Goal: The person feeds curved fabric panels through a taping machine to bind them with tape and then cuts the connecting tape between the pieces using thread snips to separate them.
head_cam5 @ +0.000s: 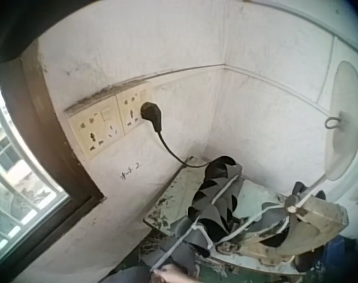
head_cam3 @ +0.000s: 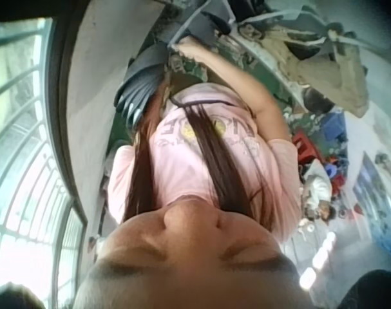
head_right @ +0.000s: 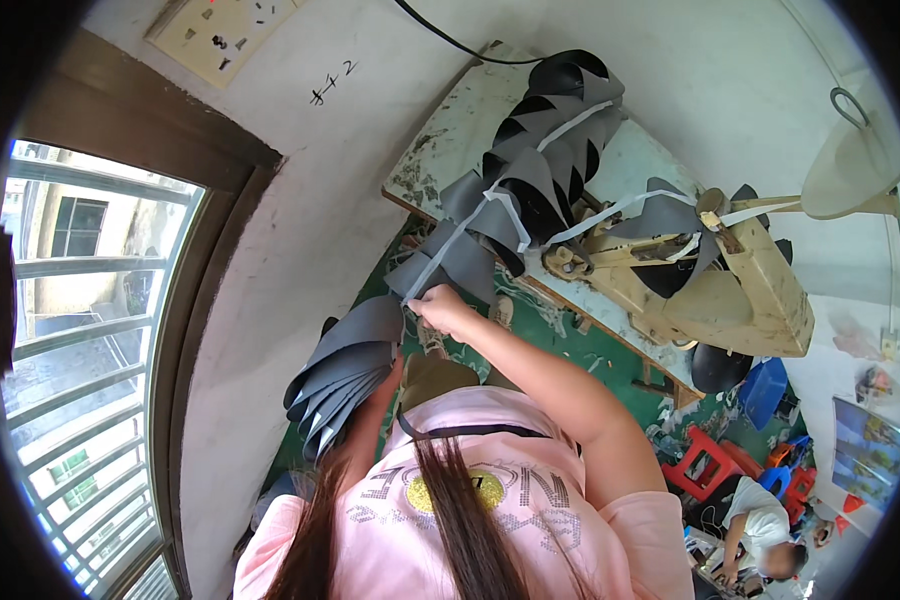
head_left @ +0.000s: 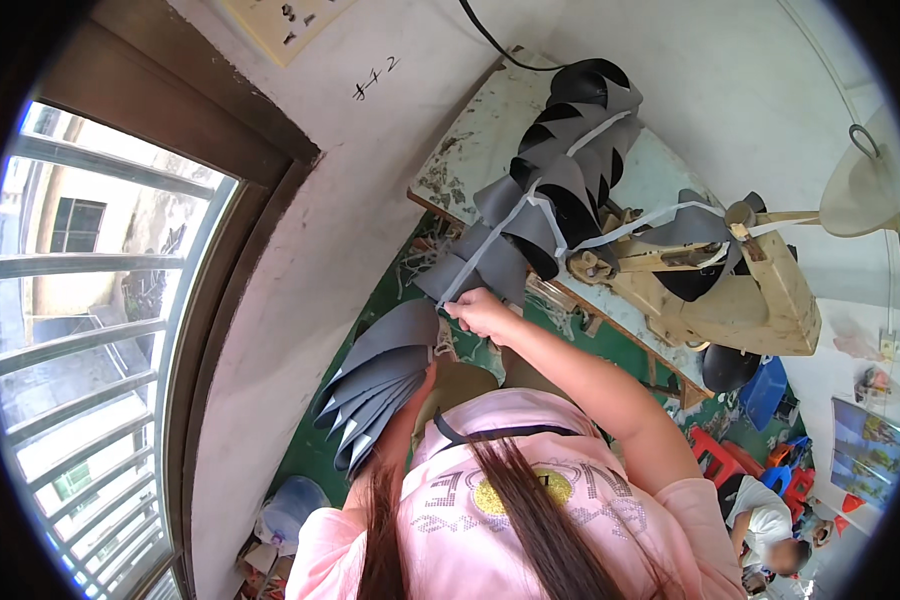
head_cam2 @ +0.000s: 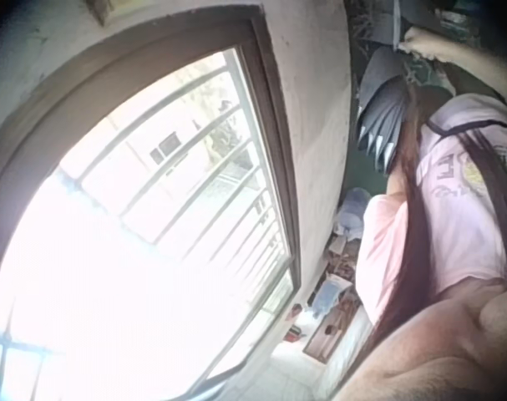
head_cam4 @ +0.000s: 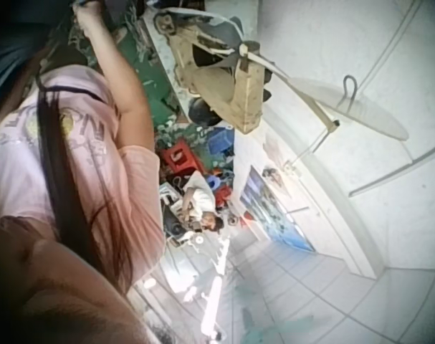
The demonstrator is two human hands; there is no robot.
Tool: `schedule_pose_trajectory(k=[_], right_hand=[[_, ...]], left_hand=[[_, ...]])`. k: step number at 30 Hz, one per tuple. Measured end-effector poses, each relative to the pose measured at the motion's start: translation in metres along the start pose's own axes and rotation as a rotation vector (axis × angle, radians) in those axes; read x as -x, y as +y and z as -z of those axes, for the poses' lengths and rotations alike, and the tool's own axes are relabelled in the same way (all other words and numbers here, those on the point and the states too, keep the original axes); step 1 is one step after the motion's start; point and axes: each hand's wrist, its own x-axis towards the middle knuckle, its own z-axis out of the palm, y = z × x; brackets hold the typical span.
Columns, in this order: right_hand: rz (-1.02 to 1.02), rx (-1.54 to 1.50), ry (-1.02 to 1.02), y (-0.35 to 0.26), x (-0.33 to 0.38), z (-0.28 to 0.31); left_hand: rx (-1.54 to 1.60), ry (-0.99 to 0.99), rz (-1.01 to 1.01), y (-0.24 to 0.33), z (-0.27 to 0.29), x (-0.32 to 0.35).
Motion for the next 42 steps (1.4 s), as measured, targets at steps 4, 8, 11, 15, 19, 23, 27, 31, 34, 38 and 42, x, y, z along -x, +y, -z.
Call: schedule_pose_trajectory(k=[4,8,11,15,19,23,27,31,34,38,42], right_hand=[[-0.015,-0.231,-0.04,0.007,-0.002,0.005],[-0.089,-0.405,-0.107,0.007,-0.005,0.015],[-0.089,-0.372,-0.127,0.006,-0.008,0.019],[-0.017,-0.105,-0.154,0.001,-0.005,0.034],[0.316,0.163,0.061,-0.008,0.011,0.043],[0.605,0.242,0.235,-0.022,0.036,0.028],[0.814,0.357,0.478,-0.023,0.054,0.01],[0.687,0.075,0.117,-0.03,0.059,0.032],[0.59,-0.272,-0.027,-0.043,0.08,0.046],[0.49,-0.723,-0.291,-0.036,0.082,0.066],[0.515,-0.733,-0.301,-0.029,0.087,0.083]], left_hand=[[0.226,0.013,0.006,-0.007,-0.025,0.002],[0.344,0.114,-0.043,0.001,-0.03,-0.001],[0.303,0.122,-0.038,0.0,-0.036,0.001],[0.653,0.053,0.093,-0.01,-0.037,0.006],[1.436,-0.213,0.489,-0.002,0.01,-0.006],[1.607,-0.332,0.624,0.015,0.032,-0.009],[1.617,-0.334,0.554,0.041,0.054,-0.02],[1.588,-0.426,0.467,0.057,0.065,-0.028],[1.639,-0.378,0.489,0.074,0.073,-0.035],[1.741,-0.42,0.423,0.093,0.076,-0.048],[1.711,-0.45,0.425,0.1,0.072,-0.051]])
